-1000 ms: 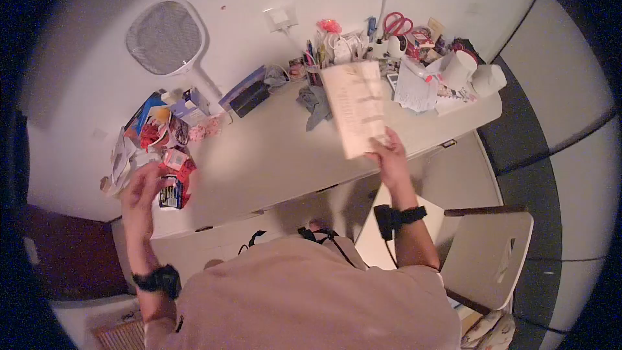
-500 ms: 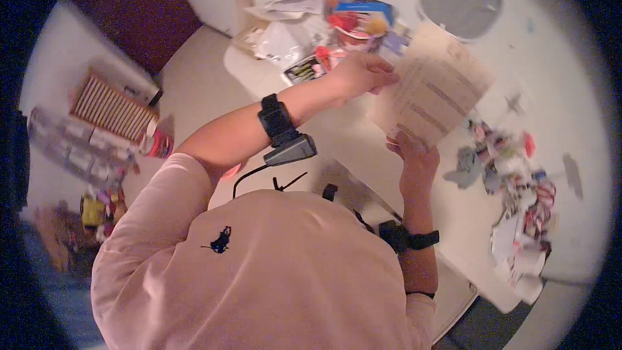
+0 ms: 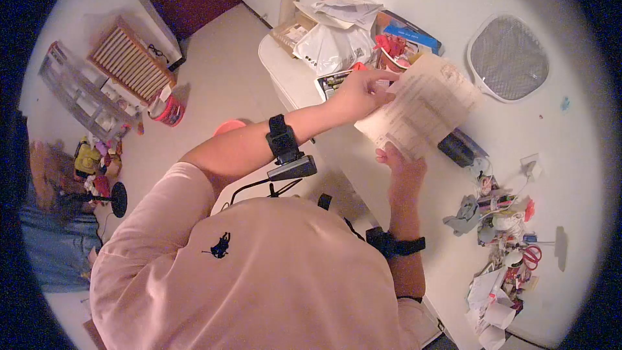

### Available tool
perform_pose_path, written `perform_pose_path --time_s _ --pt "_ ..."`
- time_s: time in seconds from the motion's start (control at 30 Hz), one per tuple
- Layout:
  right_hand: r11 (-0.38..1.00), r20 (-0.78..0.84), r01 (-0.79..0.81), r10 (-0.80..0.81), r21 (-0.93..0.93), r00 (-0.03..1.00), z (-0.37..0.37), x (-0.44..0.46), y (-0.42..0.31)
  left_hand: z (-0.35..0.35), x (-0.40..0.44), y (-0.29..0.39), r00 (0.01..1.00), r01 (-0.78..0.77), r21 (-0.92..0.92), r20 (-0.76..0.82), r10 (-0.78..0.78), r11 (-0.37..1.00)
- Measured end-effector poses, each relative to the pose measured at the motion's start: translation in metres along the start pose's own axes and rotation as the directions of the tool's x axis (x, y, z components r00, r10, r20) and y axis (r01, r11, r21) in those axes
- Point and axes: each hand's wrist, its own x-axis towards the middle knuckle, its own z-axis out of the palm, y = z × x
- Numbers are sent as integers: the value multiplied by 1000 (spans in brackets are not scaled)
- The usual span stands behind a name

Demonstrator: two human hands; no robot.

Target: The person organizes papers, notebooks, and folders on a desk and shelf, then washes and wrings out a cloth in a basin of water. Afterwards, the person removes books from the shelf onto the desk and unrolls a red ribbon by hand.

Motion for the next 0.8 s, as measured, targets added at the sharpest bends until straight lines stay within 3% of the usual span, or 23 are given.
perform_pose_path --time_s 0.1,0.17,0.2,0.3,0.37,0.5,0.57,0.6,0.67,0.73,0.8 --pt "1000 -18 -18 19 10 1000 -4 3 6 3 0 -1 997 -55 -23 -60 53 998" --pt "998 -46 -56 56 6 997 -6 1 5 1 -3 12 991 123 4 52 -123 992" --pt "999 -73 -44 44 4 996 -8 1 5 7 -2 3 999 38 -23 29 -38 999" --pt "997 -87 -74 72 -20 994 -12 0 1 13 -3 11 1000 -29 -12 -5 29 999" --pt "1000 -43 20 -21 -22 999 -13 -1 -3 18 0 5 997 -71 -91 31 74 993" --pt "996 20 -63 64 -69 998 -20 -3 -12 9 7 7 992 89 -155 98 -74 984" --pt "890 -17 278 -305 -362 952 -26 0 -15 -8 17 7 955 217 -195 246 -167 956" --pt "888 -10 280 -304 -365 952 -31 6 -18 -21 19 25 917 277 -148 335 -216 949" --pt "888 -156 459 -460 -44 874 -43 20 -27 -39 25 35 892 245 -67 407 -197 967" --pt "891 -144 446 -453 -82 880 -42 17 -54 -51 29 43 826 229 -14 531 -186 973" --pt "892 -131 437 -450 -117 883 -44 20 -62 -59 28 55 816 192 37 549 -181 981"
